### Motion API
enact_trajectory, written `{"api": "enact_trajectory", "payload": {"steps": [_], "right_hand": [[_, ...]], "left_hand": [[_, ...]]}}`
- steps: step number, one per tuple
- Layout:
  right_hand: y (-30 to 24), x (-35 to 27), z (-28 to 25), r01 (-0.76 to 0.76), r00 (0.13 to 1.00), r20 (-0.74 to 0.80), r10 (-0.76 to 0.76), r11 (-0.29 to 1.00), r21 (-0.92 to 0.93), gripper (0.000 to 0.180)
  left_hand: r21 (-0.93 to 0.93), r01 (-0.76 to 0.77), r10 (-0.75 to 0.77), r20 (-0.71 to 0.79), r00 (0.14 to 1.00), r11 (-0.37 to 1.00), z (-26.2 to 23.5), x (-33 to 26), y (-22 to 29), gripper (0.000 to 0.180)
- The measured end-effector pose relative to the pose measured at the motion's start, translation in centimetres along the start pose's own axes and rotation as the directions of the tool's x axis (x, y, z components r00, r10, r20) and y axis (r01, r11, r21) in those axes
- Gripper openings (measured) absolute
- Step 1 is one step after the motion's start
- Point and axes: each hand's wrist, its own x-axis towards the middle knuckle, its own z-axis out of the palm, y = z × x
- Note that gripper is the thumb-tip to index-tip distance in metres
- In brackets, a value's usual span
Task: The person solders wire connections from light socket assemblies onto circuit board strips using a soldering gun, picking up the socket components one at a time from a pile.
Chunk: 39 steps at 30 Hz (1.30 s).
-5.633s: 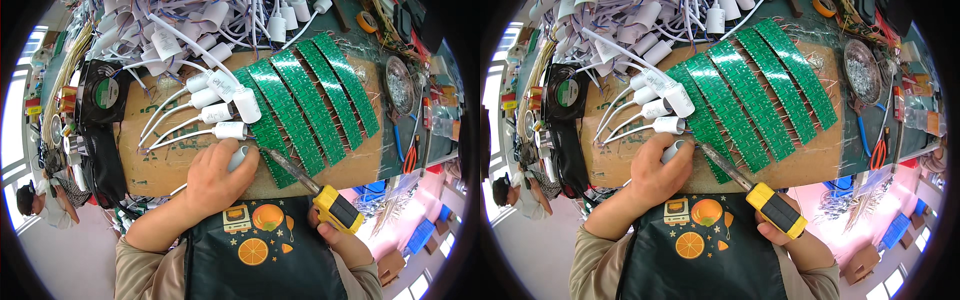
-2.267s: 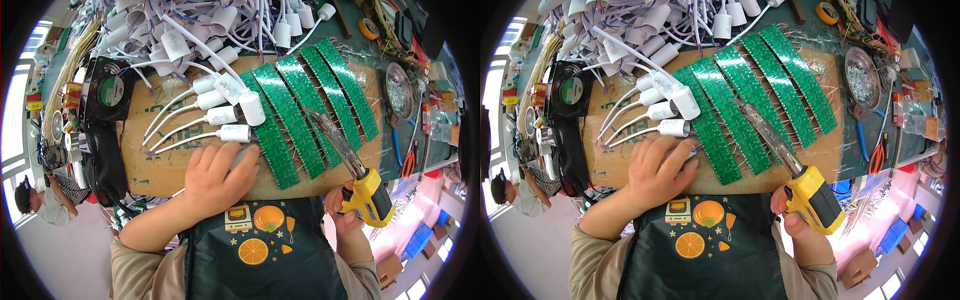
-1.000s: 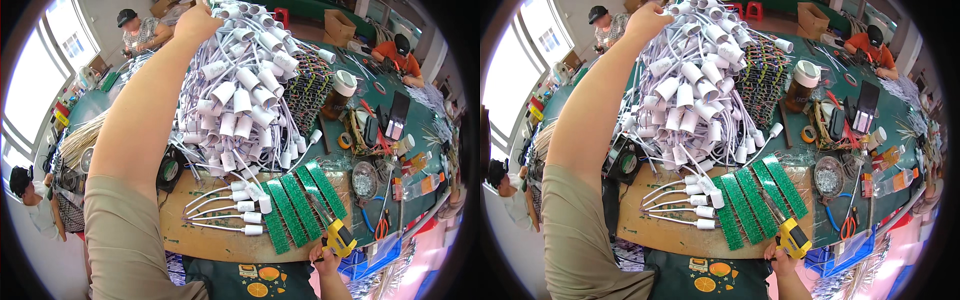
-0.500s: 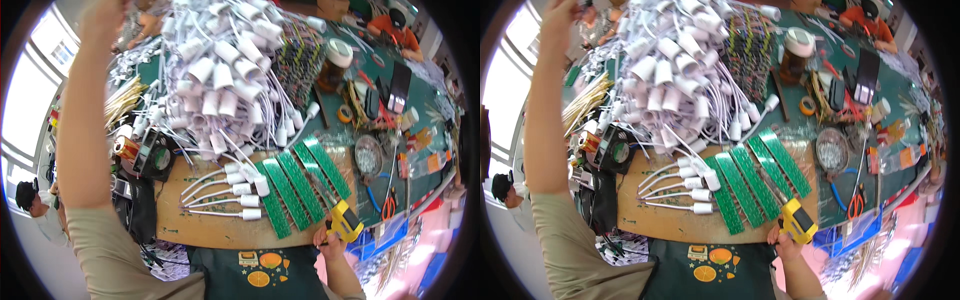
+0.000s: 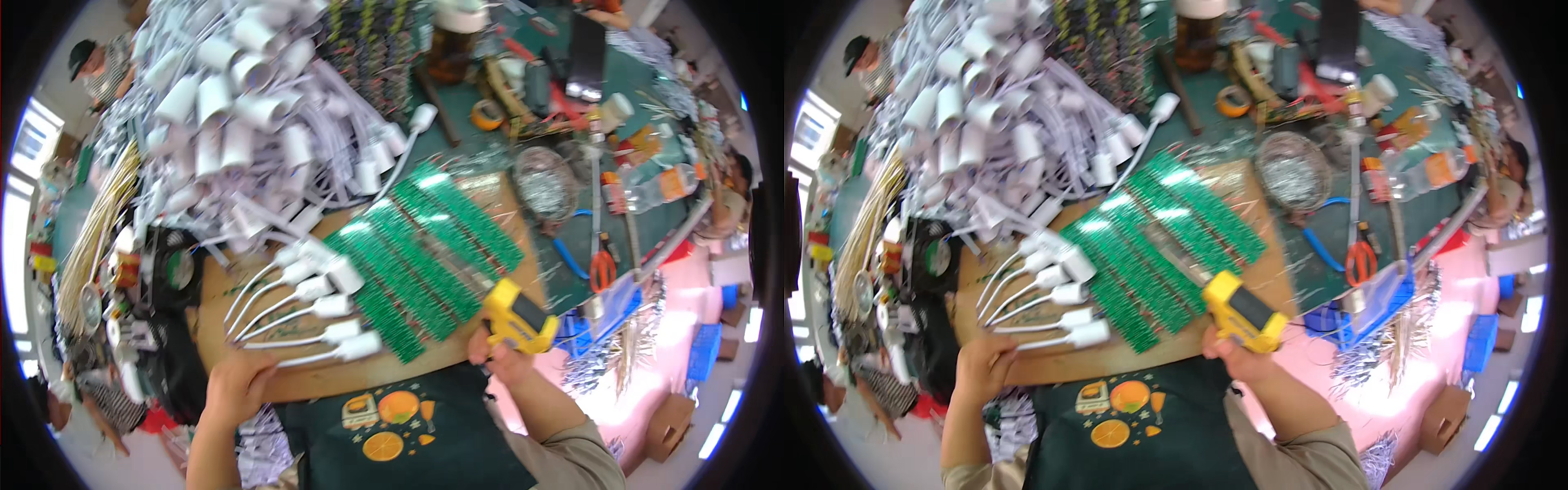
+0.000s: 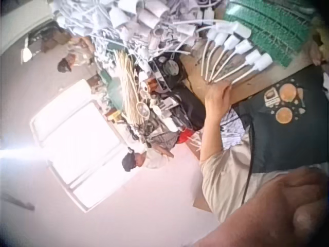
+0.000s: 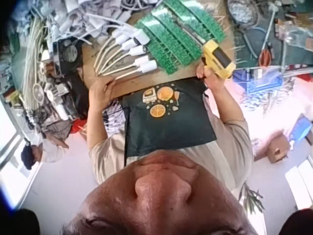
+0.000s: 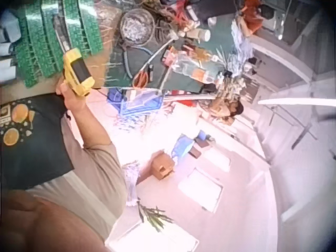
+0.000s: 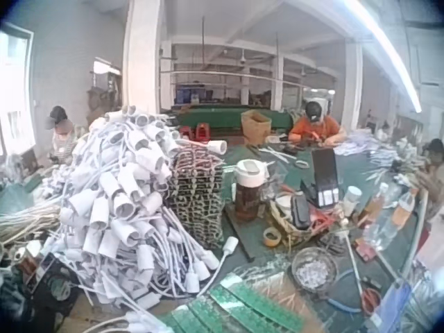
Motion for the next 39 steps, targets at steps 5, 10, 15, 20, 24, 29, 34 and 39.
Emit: {"api": "enact_trajectory", "payload": {"steps": [5,10,15,20,24,29,34,39], "right_hand": [[0.2,-0.9,-0.5,-0.031,0.998,0.054,0.031,1.0,0.004,0.027],[0.0,-0.4,0.2,-0.053,0.995,0.082,0.055,0.998,-0.023,0.028],[0.1,-0.8,0.0,-0.055,0.995,0.085,0.055,0.998,-0.002,0.039],[-0.1,-0.6,0.5,-0.055,0.997,0.056,0.055,0.998,-0.004,0.038],[-0.6,-0.2,0.3,-0.026,0.998,0.054,0.03,0.997,-0.074,0.034],[-0.6,-0.4,-0.1,-0.028,0.999,0.017,0.03,0.998,-0.064,0.063],[-1.2,-0.7,0.7,-0.126,0.991,0.035,0.129,0.99,-0.056,0.07],[-0.7,-2.6,1.2,-0.197,0.976,0.076,0.204,0.977,-0.085,0.074]], "left_hand": [[0.176,-0.082,0.059,0.135,0.989,0.981,-0.2,0.1,2.2,0.025],[0.17,-0.348,0.344,0.055,0.938,0.922,2.0,2.3,4.7,0.055],[0.334,-0.452,0.44,0.113,0.891,0.827,5.9,3.1,5.1,0.044],[0.358,-0.332,0.332,0.061,0.941,0.873,5.8,3.6,7.0,0.04],[0.326,-0.248,0.255,0.021,0.967,0.913,6.2,4.3,6.6,0.037],[0.267,-0.213,0.214,0.024,0.976,0.94,5.9,4.2,6.5,0.036],[0.366,-0.256,0.254,0.054,0.966,0.895,6.5,3.5,7.1,0.049],[0.332,-0.266,0.276,0.016,0.961,0.905,6.9,3.2,6.7,0.052]]}}
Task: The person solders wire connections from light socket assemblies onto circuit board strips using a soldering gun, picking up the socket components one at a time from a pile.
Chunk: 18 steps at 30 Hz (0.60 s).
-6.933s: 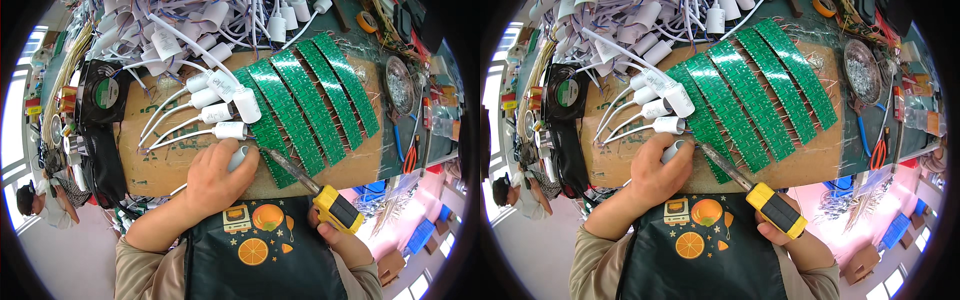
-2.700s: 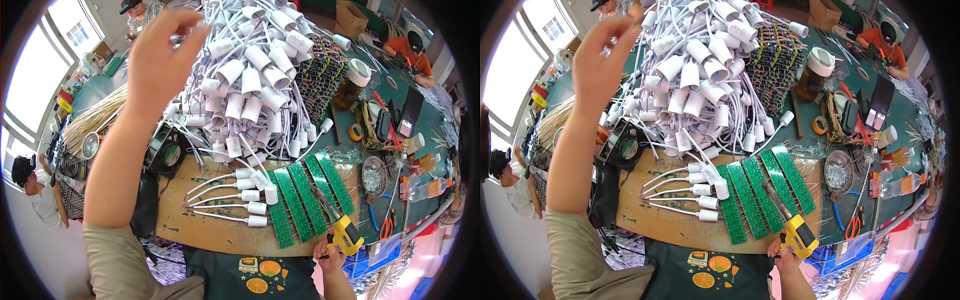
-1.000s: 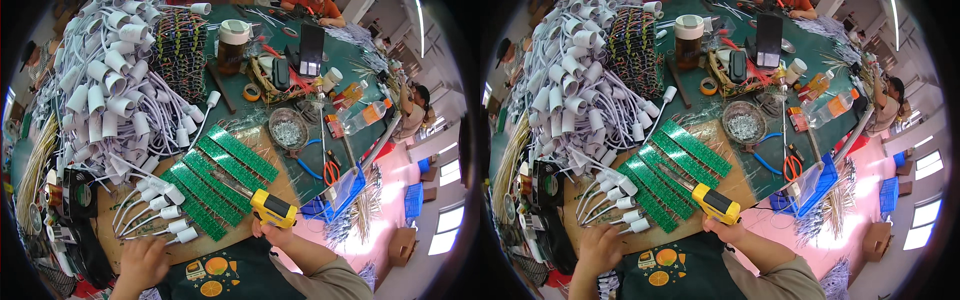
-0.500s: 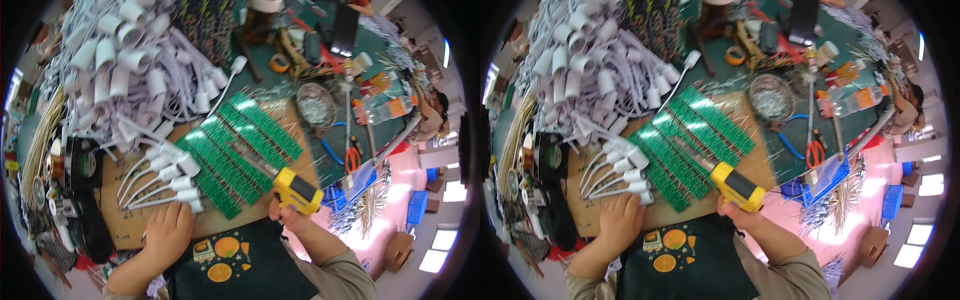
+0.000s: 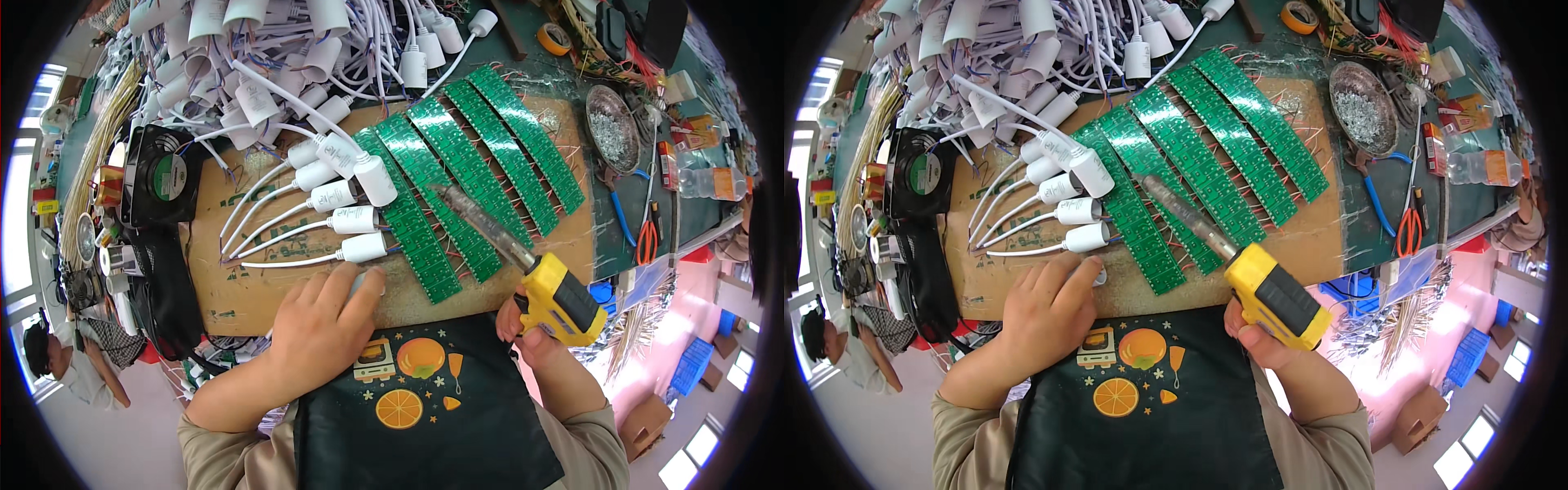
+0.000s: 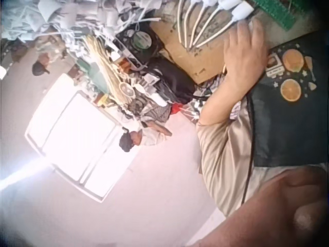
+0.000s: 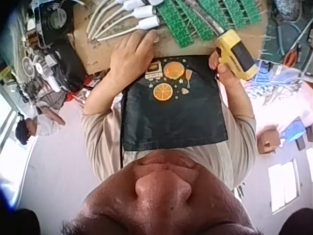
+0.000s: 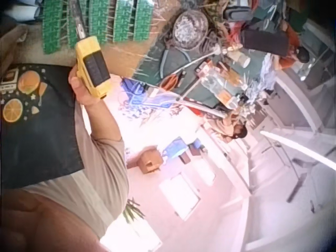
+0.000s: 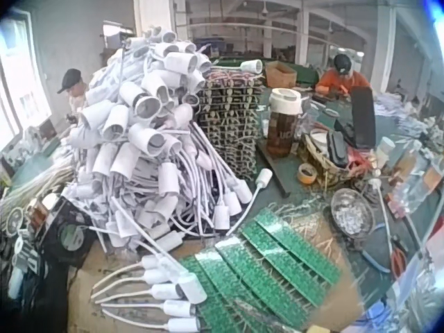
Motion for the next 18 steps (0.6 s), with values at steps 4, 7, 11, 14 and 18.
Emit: {"api": "enact_trajectory", "payload": {"steps": [4,7,11,14,18], "right_hand": [[0.3,-0.6,0.2,0.001,0.999,0.049,0.002,0.999,-0.054,0.04],[0.5,-0.8,0.2,0.032,0.998,0.06,-0.028,0.997,-0.067,0.026],[1.2,-1.9,-0.7,-0.001,0.997,0.081,0.01,0.994,-0.112,0.071],[1.0,-2.0,-0.3,-0.036,0.997,0.066,0.04,0.998,-0.057,0.072],[0.7,-1.5,0.1,-0.004,0.998,0.066,0.002,1.0,0.023,0.028]], "left_hand": [[-0.28,0.016,-0.017,-0.003,1.0,0.96,-0.3,0.4,0.6,0.05],[-0.416,0.06,-0.073,-0.015,0.997,0.907,0.0,0.7,0.5,0.047],[-0.368,0.066,-0.062,0.023,0.998,0.927,-0.2,0.5,0.4,0.041],[-0.306,-0.032,0.0,-0.102,0.995,0.951,0.2,0.9,0.2,0.043],[-0.339,0.012,-0.06,-0.129,0.99,0.941,0.1,1.2,0.6,0.041]]}}
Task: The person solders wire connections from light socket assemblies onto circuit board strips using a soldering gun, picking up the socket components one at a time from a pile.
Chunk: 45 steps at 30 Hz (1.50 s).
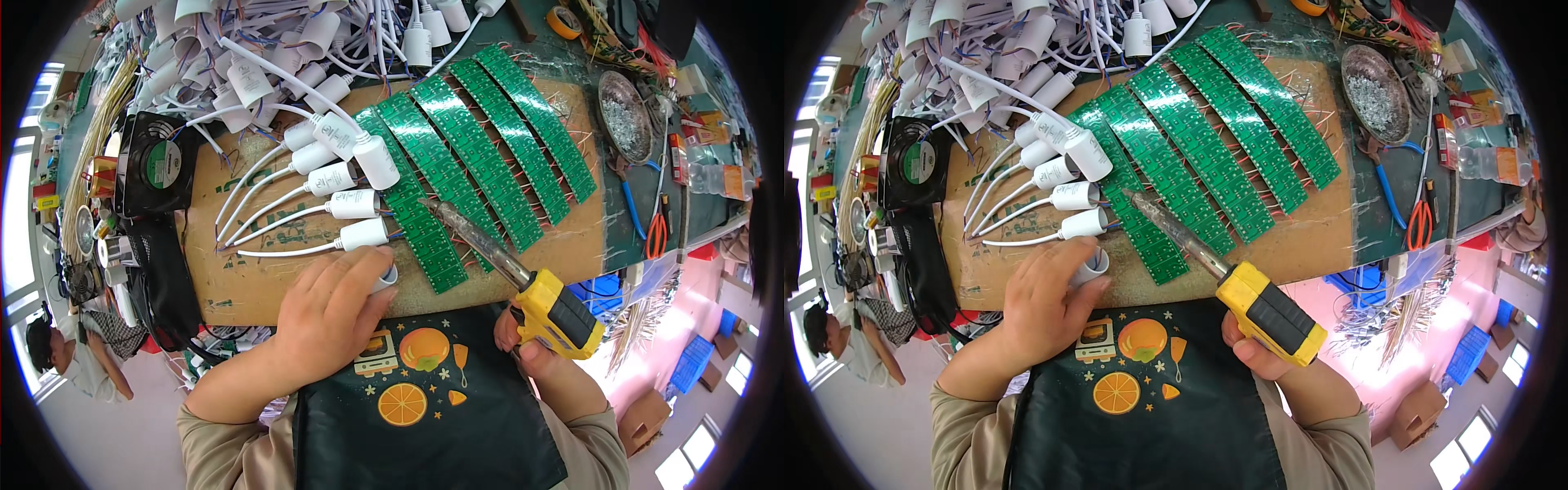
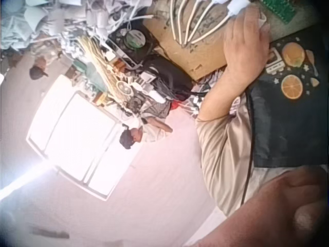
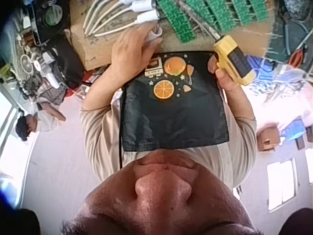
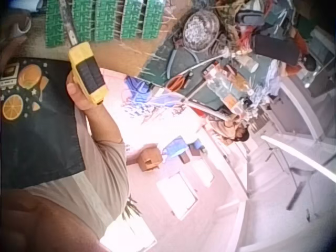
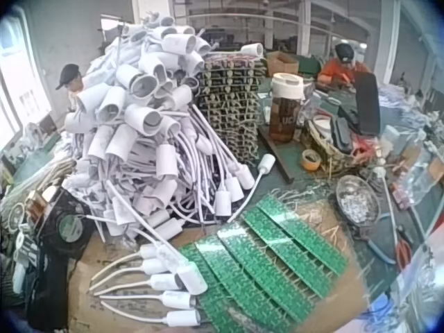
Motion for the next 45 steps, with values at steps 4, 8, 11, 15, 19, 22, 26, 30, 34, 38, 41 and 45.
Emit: {"api": "enact_trajectory", "payload": {"steps": [4,8,11,15,19,22,26,30,34,38,41,45], "right_hand": [[0.1,-0.1,0.1,-0.01,1.0,0.005,0.01,0.999,0.038,0.027],[0.0,-0.2,0.1,-0.007,1.0,-0.005,0.007,0.999,0.034,0.028],[0.3,-0.5,-0.2,0.0,1.0,0.0,0.0,1.0,0.003,0.031],[0.5,-0.6,-0.2,-0.015,1.0,-0.006,0.015,0.999,0.052,0.035],[0.6,-0.8,-0.2,-0.021,1.0,0.0,0.021,0.997,0.072,0.034],[0.5,-0.8,-0.5,-0.028,0.999,-0.014,0.029,0.998,0.052,0.029],[0.6,-0.8,-0.7,-0.016,0.999,-0.038,0.015,1.0,-0.022,0.025],[0.5,-0.7,-0.9,-0.006,1.0,-0.007,0.006,0.998,-0.067,0.028],[-0.6,-0.1,-1.1,0.093,0.995,0.058,-0.079,0.942,-0.323,0.03],[0.0,-0.9,-2.4,0.28,0.956,0.242,-0.168,0.777,-0.564,0.034],[0.1,-1.0,-2.2,0.256,0.965,0.191,-0.18,0.801,-0.541,0.034],[-0.1,-1.0,-2.4,0.285,0.956,0.228,-0.183,0.759,-0.586,0.035]], "left_hand": [[-0.071,0.031,-0.033,-0.024,0.999,0.997,0.0,-0.4,-0.1,0.041],[0.032,-0.072,0.071,0.053,0.996,0.997,-0.3,-0.6,-0.2,0.043],[0.123,-0.085,0.07,0.116,0.991,0.989,-0.5,-0.4,0.4,0.044],[0.17,-0.097,0.075,0.132,0.988,0.981,-0.2,-0.5,0.4,0.044],[0.247,-0.2,0.166,0.153,0.974,0.948,-0.1,-0.3,-0.1,0.037],[0.303,-0.276,0.246,0.135,0.96,0.912,-0.3,0.0,-0.1,0.034],[0.296,-0.282,0.27,0.081,0.96,0.913,0.7,0.1,-0.6,0.035],[0.287,-0.273,0.273,0.041,0.961,0.918,1.5,0.2,-1.1,0.036],[0.288,-0.283,0.285,0.035,0.958,0.915,1.6,0.4,-1.2,0.038],[0.36,-0.268,0.277,0.026,0.96,0.894,2.1,0.3,-1.2,0.038],[0.372,-0.264,0.278,0.016,0.96,0.89,2.3,0.3,-1.3,0.037],[0.365,-0.253,0.26,0.031,0.965,0.896,2.1,0.3,-1.1,0.037]]}}
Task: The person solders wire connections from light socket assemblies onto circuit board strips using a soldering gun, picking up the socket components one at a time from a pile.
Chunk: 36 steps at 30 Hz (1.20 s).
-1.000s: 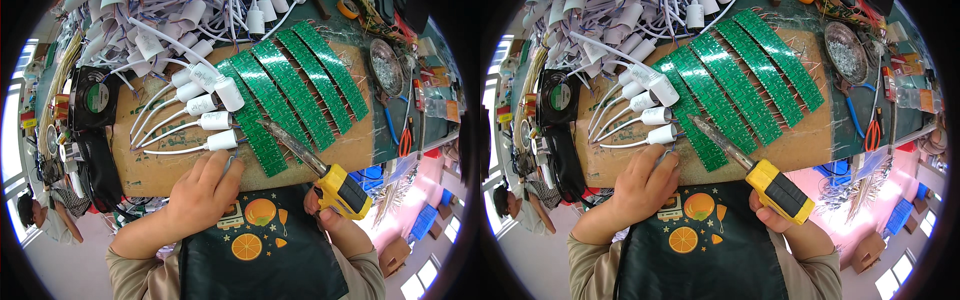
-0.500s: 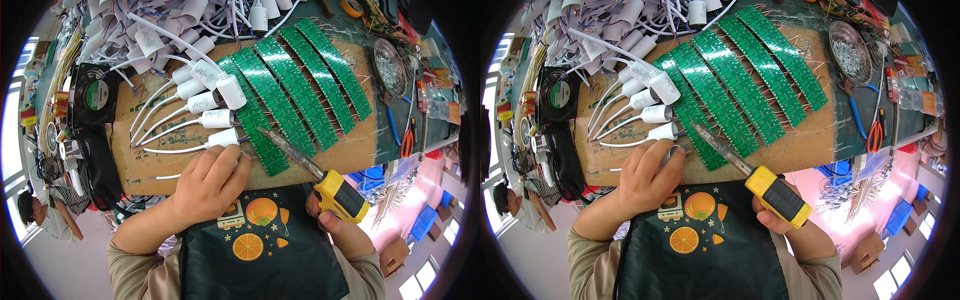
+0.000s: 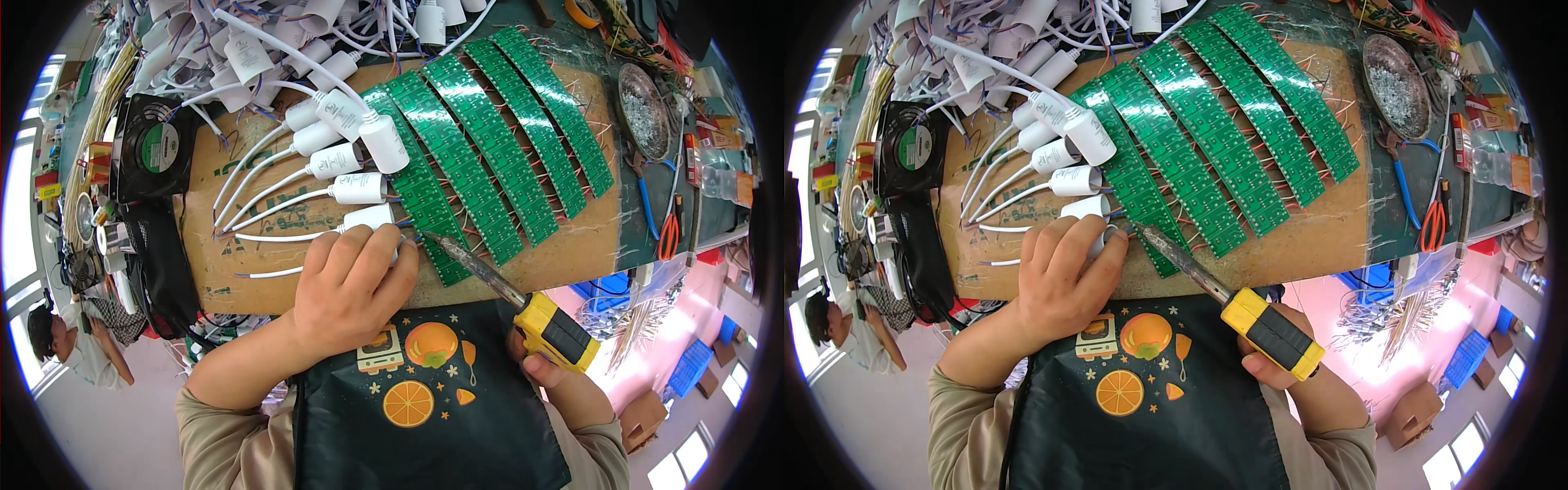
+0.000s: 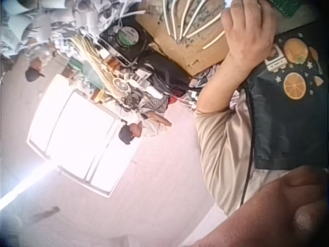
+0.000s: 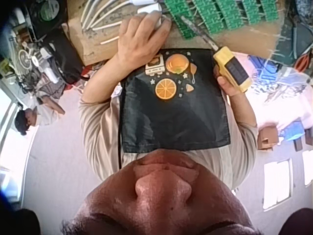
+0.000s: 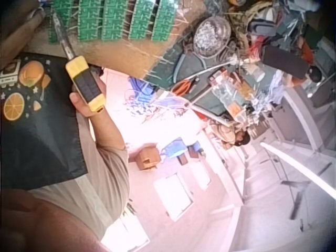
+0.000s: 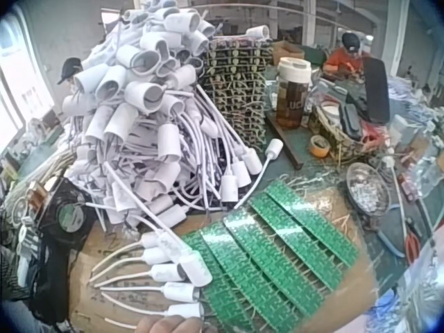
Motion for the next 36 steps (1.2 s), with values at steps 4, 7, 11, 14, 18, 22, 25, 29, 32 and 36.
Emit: {"api": "enact_trajectory", "payload": {"steps": [4,7,11,14,18,22,25,29,32,36], "right_hand": [[-0.7,0.6,0.0,-0.033,0.999,0.007,0.033,0.999,0.017,0.034],[-0.5,0.5,0.0,-0.046,0.999,0.009,0.046,0.998,0.046,0.034],[-0.2,-1.2,0.1,-0.261,0.965,0.066,0.253,0.951,0.166,0.034],[-0.4,-1.1,0.4,-0.262,0.965,0.015,0.263,0.951,0.163,0.033],[-0.4,-1.2,0.6,-0.252,0.965,-0.019,0.262,0.945,0.209,0.033],[-0.2,-1.4,0.5,-0.293,0.954,0.042,0.296,0.896,0.334,0.032],[-0.4,-0.9,0.5,-0.252,0.963,0.015,0.269,0.88,0.403,0.034],[0.0,-1.2,0.7,-0.2,0.974,-0.02,0.226,0.896,0.397,0.036],[-0.1,-1.1,0.4,-0.175,0.982,-0.012,0.191,0.923,0.341,0.036],[-0.1,-1.5,0.6,-0.205,0.973,-0.018,0.229,0.903,0.377,0.036]], "left_hand": [[0.008,0.005,-0.005,0.003,1.0,1.0,0.0,0.1,0.1,0.036],[0.001,0.01,-0.01,-0.001,1.0,1.0,0.1,0.1,0.1,0.035],[-0.013,0.019,-0.019,0.007,1.0,1.0,0.0,0.0,0.1,0.035],[-0.009,0.009,-0.009,0.006,1.0,1.0,0.1,0.0,0.1,0.035],[-0.013,0.012,-0.012,0.005,1.0,1.0,0.1,0.0,0.1,0.035],[-0.015,0.021,-0.021,0.003,1.0,1.0,0.2,0.0,0.1,0.035],[-0.016,0.023,-0.023,0.002,1.0,1.0,0.2,0.1,0.1,0.035],[-0.017,0.023,-0.023,0.003,1.0,1.0,0.2,0.1,0.1,0.035],[-0.02,0.024,-0.024,-0.001,1.0,0.999,0.2,0.1,0.1,0.036],[-0.033,0.026,-0.026,0.001,1.0,0.999,0.2,0.1,-0.1,0.036]]}}
